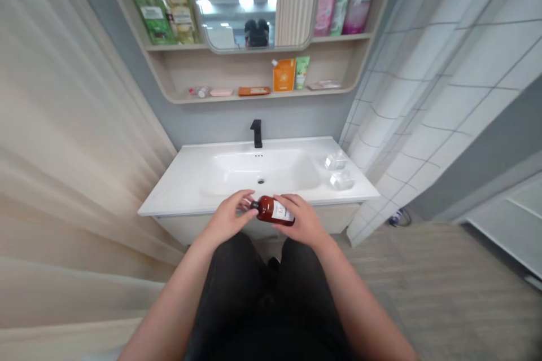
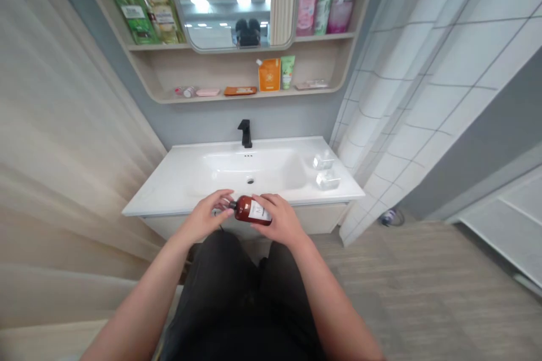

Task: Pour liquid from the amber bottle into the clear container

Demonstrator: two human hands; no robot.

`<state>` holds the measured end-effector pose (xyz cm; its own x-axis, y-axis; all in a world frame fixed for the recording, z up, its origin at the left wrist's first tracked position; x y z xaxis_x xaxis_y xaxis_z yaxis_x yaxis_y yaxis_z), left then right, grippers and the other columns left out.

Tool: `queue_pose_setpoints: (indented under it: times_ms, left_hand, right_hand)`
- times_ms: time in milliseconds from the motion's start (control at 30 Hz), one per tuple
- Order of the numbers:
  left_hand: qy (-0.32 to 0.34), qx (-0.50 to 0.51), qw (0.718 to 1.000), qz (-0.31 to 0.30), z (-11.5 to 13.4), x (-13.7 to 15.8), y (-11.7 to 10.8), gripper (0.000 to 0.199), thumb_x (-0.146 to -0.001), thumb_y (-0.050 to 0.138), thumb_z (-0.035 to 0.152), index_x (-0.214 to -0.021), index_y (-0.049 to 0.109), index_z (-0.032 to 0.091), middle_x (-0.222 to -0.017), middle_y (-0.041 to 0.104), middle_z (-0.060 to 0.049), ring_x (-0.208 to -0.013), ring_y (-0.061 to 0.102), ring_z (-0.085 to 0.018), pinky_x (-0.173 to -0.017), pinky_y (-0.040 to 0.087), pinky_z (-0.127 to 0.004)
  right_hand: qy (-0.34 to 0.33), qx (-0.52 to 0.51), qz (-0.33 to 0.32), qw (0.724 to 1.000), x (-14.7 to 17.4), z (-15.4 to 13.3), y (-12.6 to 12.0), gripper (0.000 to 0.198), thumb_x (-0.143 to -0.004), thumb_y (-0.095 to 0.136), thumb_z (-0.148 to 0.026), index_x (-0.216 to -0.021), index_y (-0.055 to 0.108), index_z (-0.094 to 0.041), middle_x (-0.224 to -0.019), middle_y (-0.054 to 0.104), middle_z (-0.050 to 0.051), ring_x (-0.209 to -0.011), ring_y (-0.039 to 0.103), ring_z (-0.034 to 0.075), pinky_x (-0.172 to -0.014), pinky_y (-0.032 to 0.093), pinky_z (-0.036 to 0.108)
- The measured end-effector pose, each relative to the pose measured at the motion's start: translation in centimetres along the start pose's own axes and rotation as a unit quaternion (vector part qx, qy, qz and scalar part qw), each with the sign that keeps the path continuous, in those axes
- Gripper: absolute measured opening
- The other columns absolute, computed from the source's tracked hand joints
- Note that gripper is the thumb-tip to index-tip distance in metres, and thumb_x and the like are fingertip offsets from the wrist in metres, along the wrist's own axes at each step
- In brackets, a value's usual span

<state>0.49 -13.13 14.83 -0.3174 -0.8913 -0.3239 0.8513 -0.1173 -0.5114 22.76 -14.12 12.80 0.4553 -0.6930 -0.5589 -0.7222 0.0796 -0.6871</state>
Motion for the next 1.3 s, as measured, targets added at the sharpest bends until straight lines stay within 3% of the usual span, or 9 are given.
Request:
queue_pose_setpoints:
  times_ms: [67,167,333,567,667,767,967,1067,1300]
  left_hand:
    - [0.002,-0.025,1.0,-0.008,0.0,0.0,0.2,0.029,-0.098,0.072,0.03,-0.126,0.076,0.024,-0.117,0.08,-0.009,-0.106,0.077,-0.025,-0.104,0.063,-0.046]
    - [0.036,-0.03,0.999,0.003,0.6,0.0,0.0,0.041,-0.093,0.077,0.028,-0.134,0.072,0.025,-0.131,0.077,-0.01,-0.121,0.074,-0.027,-0.111,0.059,-0.045]
    - [0.005,-0.073,0.997,-0.032,0.1,0.1,0.7,0.022,-0.104,0.069,0.039,-0.117,0.078,0.024,-0.103,0.082,-0.006,-0.094,0.077,-0.023,-0.091,0.062,-0.038]
    - [0.068,-0.078,0.99,-0.095,0.8,0.3,2.2,0.031,-0.108,0.064,0.045,-0.129,0.078,0.027,-0.118,0.082,-0.008,-0.106,0.076,-0.024,-0.099,0.06,-0.037]
    - [0.006,-0.067,0.996,-0.053,-4.4,-1.1,0.7,0.047,-0.108,0.059,0.05,-0.147,0.068,0.027,-0.128,0.08,-0.009,-0.111,0.076,-0.025,-0.103,0.06,-0.039]
    - [-0.072,-0.15,0.986,0.0,-11.6,-2.8,-1.6,0.048,-0.104,0.056,0.058,-0.133,0.075,0.024,-0.126,0.08,-0.01,-0.113,0.075,-0.029,-0.108,0.058,-0.044]
    - [-0.194,-0.281,0.94,0.003,-19.7,-5.0,-3.6,0.053,-0.106,0.043,0.059,-0.126,0.077,0.025,-0.132,0.08,-0.011,-0.117,0.076,-0.031,-0.105,0.057,-0.042]
    - [-0.24,-0.351,0.905,-0.03,-20.1,-5.2,-2.9,0.058,-0.106,0.039,0.066,-0.126,0.079,0.028,-0.129,0.082,-0.011,-0.118,0.076,-0.035,-0.099,0.057,-0.044]
    - [-0.252,-0.408,0.876,-0.051,-19.6,-5.1,-2.4,0.067,-0.106,0.033,0.069,-0.124,0.083,0.028,-0.128,0.082,-0.014,-0.118,0.075,-0.04,-0.098,0.056,-0.048]
  right_hand:
    - [0.003,-0.002,-0.006,1.0,0.1,0.1,0.3,0.09,-0.089,0.09,-0.038,-0.169,0.049,-0.038,-0.151,0.067,0.012,-0.135,0.066,0.038,-0.115,0.058,0.057]
    - [0.011,-0.016,-0.008,1.0,0.3,0.1,0.5,0.091,-0.09,0.09,-0.041,-0.17,0.047,-0.039,-0.154,0.065,0.011,-0.138,0.065,0.038,-0.118,0.057,0.057]
    - [0.017,-0.05,-0.022,0.998,0.5,0.4,0.4,0.089,-0.088,0.092,-0.046,-0.167,0.052,-0.037,-0.155,0.066,0.012,-0.138,0.066,0.038,-0.118,0.055,0.057]
    - [0.069,-0.218,-0.077,0.97,3.1,2.7,0.1,0.086,-0.086,0.091,-0.063,-0.161,0.06,-0.033,-0.154,0.07,0.01,-0.14,0.068,0.042,-0.122,0.052,0.058]
    - [0.16,-0.24,0.102,0.952,5.7,8.0,-4.6,0.082,-0.091,0.08,-0.07,-0.161,0.058,-0.033,-0.157,0.068,0.01,-0.146,0.064,0.042,-0.124,0.05,0.061]
    - [0.208,-0.255,0.317,0.889,9.0,14.6,-12.4,0.085,-0.09,0.073,-0.073,-0.162,0.053,-0.033,-0.157,0.065,0.012,-0.146,0.064,0.041,-0.12,0.053,0.064]
    - [0.283,-0.135,0.444,0.84,9.4,27.7,-25.9,0.078,-0.066,0.093,-0.047,-0.136,0.065,-0.027,-0.124,0.075,0.01,-0.118,0.074,0.036,-0.102,0.062,0.058]
    - [0.363,-0.058,0.395,0.841,7.5,33.0,-26.9,0.08,-0.059,0.096,-0.041,-0.13,0.065,-0.023,-0.121,0.074,0.011,-0.11,0.073,0.033,-0.094,0.064,0.052]
    - [0.468,-0.023,0.277,0.839,5.7,39.1,-21.3,0.078,-0.047,0.099,-0.031,-0.116,0.067,-0.021,-0.115,0.074,0.009,-0.106,0.071,0.032,-0.098,0.061,0.051]
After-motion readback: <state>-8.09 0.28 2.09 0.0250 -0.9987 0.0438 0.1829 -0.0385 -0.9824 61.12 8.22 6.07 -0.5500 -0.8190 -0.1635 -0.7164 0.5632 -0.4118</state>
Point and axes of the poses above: each hand's wrist, its own x-axis away from the middle knuckle, its own y-axis out of the palm, z = x × y, the point moved 9 cm from there along -x, towards the middle knuckle
